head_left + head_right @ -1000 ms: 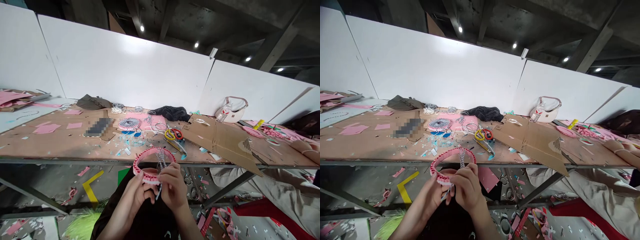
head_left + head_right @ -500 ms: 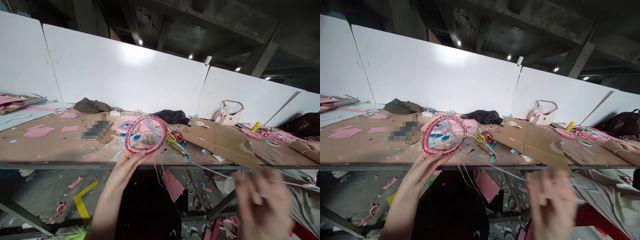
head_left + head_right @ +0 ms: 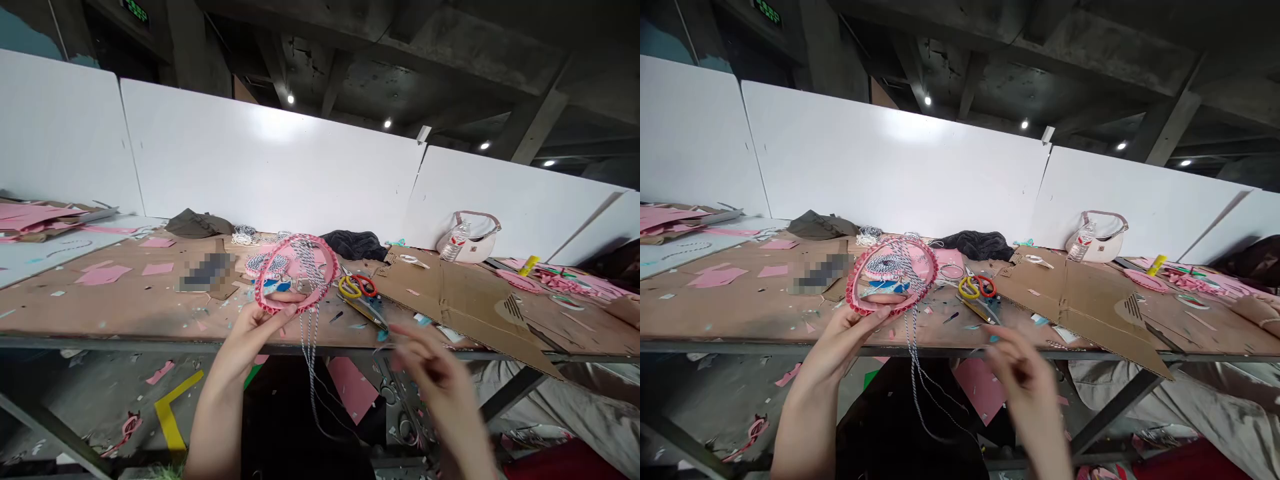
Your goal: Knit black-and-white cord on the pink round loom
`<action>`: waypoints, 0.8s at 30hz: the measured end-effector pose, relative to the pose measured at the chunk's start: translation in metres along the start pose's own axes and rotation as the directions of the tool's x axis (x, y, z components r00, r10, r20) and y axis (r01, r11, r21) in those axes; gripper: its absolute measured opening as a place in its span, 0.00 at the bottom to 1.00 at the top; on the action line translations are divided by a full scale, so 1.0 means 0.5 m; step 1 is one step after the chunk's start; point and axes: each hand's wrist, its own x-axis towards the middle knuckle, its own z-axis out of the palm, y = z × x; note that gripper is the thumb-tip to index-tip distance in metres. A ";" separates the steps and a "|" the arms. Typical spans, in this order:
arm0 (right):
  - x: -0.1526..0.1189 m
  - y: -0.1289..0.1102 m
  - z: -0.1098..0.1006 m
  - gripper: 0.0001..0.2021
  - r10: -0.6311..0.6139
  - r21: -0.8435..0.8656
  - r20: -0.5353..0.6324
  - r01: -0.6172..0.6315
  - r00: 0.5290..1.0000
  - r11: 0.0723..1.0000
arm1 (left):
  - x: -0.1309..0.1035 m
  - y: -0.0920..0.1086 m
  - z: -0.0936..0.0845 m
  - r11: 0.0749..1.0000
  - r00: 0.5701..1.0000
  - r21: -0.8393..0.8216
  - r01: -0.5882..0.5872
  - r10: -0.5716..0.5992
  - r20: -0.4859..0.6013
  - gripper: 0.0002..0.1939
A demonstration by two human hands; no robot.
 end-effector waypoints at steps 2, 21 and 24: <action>0.041 -0.001 0.080 0.17 0.038 0.080 0.192 -0.054 0.981 0.995 | 0.010 0.009 -0.002 0.998 0.999 0.064 -0.003 0.001 0.036 0.16; 0.085 0.013 0.116 0.16 0.041 0.268 0.287 -0.121 0.957 0.956 | 0.012 -0.014 0.009 0.991 0.998 0.133 0.007 0.001 -0.063 0.17; 0.070 0.035 -0.002 0.16 0.109 0.321 0.163 -0.157 0.981 0.934 | 0.018 -0.014 -0.005 0.999 0.989 0.050 0.005 0.003 -0.146 0.17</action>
